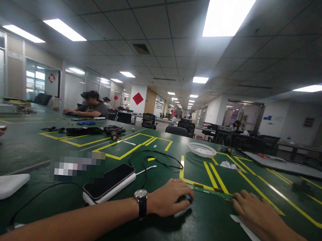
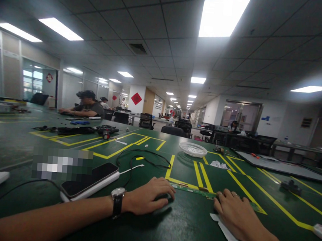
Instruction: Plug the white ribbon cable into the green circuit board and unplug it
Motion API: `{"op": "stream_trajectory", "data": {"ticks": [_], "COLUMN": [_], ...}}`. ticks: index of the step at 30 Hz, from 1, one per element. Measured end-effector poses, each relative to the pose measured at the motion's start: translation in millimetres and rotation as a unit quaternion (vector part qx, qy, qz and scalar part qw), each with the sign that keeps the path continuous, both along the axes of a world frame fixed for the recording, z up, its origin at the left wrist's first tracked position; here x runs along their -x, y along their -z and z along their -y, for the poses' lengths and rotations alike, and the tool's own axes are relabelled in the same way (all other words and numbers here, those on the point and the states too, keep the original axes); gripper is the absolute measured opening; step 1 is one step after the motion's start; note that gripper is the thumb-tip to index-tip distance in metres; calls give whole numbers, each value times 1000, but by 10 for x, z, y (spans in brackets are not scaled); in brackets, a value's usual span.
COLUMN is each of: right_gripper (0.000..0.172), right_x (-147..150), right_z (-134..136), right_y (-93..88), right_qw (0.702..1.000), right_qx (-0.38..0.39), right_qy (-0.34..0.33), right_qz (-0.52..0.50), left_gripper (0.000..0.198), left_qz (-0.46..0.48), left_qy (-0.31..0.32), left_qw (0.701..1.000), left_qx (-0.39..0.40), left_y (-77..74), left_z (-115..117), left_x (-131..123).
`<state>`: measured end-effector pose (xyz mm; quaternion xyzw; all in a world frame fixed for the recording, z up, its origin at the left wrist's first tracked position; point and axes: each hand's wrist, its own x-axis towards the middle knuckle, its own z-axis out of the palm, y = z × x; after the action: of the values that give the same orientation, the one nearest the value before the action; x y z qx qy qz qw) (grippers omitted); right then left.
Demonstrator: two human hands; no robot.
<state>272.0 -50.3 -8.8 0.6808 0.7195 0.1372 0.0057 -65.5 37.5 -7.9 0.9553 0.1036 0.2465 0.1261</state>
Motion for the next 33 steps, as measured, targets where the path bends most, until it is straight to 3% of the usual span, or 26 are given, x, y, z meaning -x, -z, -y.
{"op": "stream_trajectory", "data": {"ticks": [4, 9, 16, 21, 24, 27, 29, 31, 33], "right_gripper": [48, 51, 45, 42, 38, 41, 45, 44, 38], "right_x": [-12, 242, 659, 927, 830, 563, 407, 334, 344], "right_z": [-19, 46, 181, 279, 218, 135, 111, 110, 115], "right_y": [11, -131, -200, -242, -238, -210, -194, -184, -180], "right_qw": [998, 984, 953, 945, 975, 999, 997, 994, 996], "right_qx": [-2, 48, 104, 99, 31, -19, 1, 29, 39], "right_qy": [-25, -95, -200, -254, -182, -17, 70, 101, 77], "right_qz": [-52, -142, -204, -181, -122, -25, 16, 23, 6], "left_gripper": [20, 20, 30, 37, 37, 36, 35, 35, 35], "left_qz": [70, 136, -10, -64, -86, -89, -85, -81, -79], "left_qy": [-38, -68, 1, 19, 37, 49, 51, 50, 51], "left_qw": [994, 981, 1000, 998, 996, 995, 995, 995, 996], "left_qx": [74, 121, 11, -3, -5, -6, -4, -3, -4], "left_y": [10, 27, 27, 32, 28, 18, 14, 15, 17], "left_z": [-31, -71, -5, 0, -6, -5, -4, -5, -6], "left_x": [-16, -36, -13, -6, -8, -8, -7, -4, -1]}}
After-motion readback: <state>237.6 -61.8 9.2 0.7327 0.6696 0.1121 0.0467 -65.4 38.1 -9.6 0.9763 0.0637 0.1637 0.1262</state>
